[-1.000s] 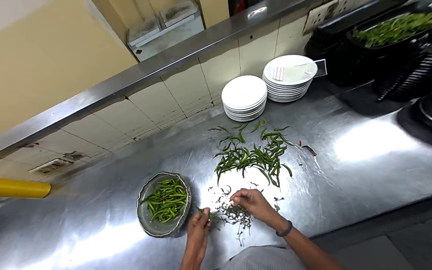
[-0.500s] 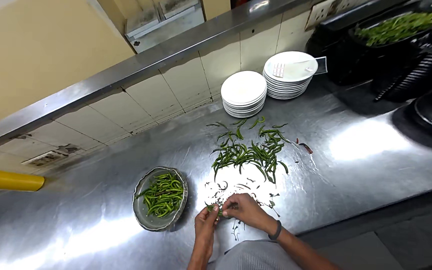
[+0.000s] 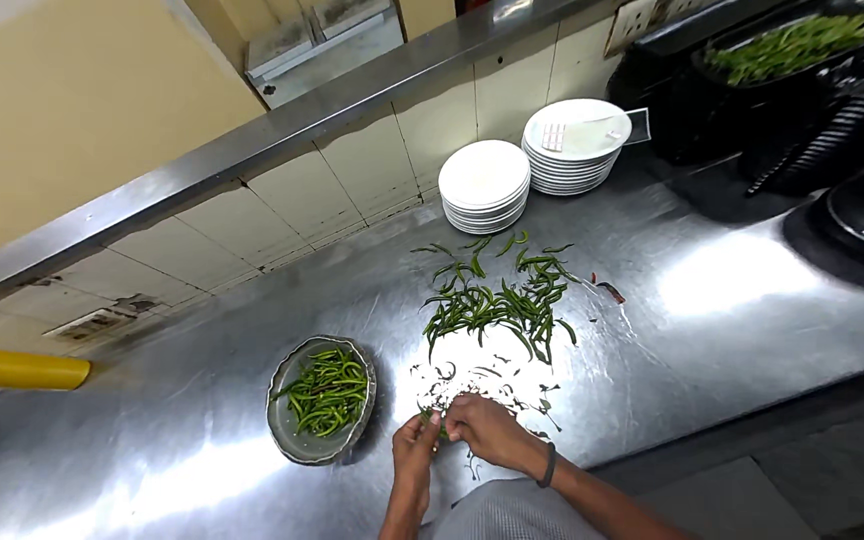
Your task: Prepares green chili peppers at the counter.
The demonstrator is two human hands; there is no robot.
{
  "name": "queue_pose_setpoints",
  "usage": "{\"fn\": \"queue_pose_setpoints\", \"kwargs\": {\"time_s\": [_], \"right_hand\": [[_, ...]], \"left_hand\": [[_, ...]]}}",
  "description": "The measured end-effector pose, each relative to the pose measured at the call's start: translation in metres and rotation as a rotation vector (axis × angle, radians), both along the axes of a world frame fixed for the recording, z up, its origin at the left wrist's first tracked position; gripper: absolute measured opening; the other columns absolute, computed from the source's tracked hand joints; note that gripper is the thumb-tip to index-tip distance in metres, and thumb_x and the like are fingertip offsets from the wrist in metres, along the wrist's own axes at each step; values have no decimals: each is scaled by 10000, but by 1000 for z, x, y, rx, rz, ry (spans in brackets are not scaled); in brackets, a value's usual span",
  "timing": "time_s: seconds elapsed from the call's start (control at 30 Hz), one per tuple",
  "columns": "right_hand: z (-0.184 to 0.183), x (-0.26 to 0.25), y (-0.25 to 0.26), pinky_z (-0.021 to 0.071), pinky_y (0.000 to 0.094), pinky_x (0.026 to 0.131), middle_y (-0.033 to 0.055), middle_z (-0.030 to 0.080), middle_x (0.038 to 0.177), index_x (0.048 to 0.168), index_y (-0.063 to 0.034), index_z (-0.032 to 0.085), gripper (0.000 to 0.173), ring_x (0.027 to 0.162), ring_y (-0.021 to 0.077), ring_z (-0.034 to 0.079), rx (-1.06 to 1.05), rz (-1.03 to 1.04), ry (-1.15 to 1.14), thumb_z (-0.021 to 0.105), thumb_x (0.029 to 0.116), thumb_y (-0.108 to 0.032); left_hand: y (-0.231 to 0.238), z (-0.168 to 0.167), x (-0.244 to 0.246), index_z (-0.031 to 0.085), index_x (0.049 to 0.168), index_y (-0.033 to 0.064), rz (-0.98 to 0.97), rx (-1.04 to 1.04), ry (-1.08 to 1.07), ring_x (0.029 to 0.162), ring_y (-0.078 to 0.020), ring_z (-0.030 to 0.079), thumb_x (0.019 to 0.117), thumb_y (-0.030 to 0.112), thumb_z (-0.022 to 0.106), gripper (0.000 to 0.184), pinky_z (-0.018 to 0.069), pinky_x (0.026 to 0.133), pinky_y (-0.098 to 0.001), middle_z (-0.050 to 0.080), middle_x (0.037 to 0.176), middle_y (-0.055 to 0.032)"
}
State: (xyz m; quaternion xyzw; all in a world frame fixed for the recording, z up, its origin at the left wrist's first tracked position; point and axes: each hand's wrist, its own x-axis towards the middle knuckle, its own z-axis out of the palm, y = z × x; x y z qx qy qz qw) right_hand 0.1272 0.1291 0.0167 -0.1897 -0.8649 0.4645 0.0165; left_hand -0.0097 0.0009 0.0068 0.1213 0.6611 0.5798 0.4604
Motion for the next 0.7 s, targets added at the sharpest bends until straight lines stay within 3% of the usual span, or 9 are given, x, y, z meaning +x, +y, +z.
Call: {"fn": "queue_pose_setpoints", "kwargs": {"time_s": [0.1,0.2,0.27,0.33,0.43,0.53,0.7], "right_hand": [[1,2,5,501,473,903,123,687,990,972,-64,751,212,989,275,647,-154,84,107,618,994,-228],[6,4,3,495,359,794,96,643,908,975,-1,712,272,845,167,606,-463,137,233,635,995,-260],[7,5,4,507,342,739,73,652,884,1048,-5,699,275,770,131,599,-537,-16,152,607,1016,-262],[2,5,12,537,360,791,69,692,933,1112,-49,721,279,812,142,640,-452,-214,51,580,1034,-277],[1,5,20,530,452,965,74,729,1105,1220,-121,731,325,1025,207,687,-252,-347,-131,537,1044,-314],[0,3,15,538,429,846,50,727,951,1079,-115,759,336,883,180,680,-281,-416,-119,563,1032,-383],[-15,2,6,580,371,768,40,746,886,1019,-56,765,301,769,135,696,-601,-294,-75,646,1000,-333]], "left_hand": [[0,-5,2,711,978,-52,36,-5,74,646,-139,607,970,89,684,144,525,617,-271,679,780,-114],[-1,-14,-9,704,931,-46,147,-44,127,605,-130,589,970,101,690,153,520,585,-275,653,722,-91],[-5,-16,-18,679,920,-37,174,-49,71,591,-102,534,981,112,677,161,476,563,-244,610,715,-63],[-8,-13,-25,674,952,-33,149,-45,38,597,-98,523,990,127,670,165,464,562,-235,601,735,-59],[-10,-8,-28,675,1032,-40,128,-17,46,612,-101,530,1002,113,647,159,468,564,-228,618,785,-77],[-7,-7,-25,691,1068,-44,91,23,120,642,-111,564,997,74,633,150,498,596,-242,652,826,-92],[2,-2,-13,708,1062,-44,31,70,247,649,-119,597,982,52,645,140,516,604,-248,690,835,-98]]}}
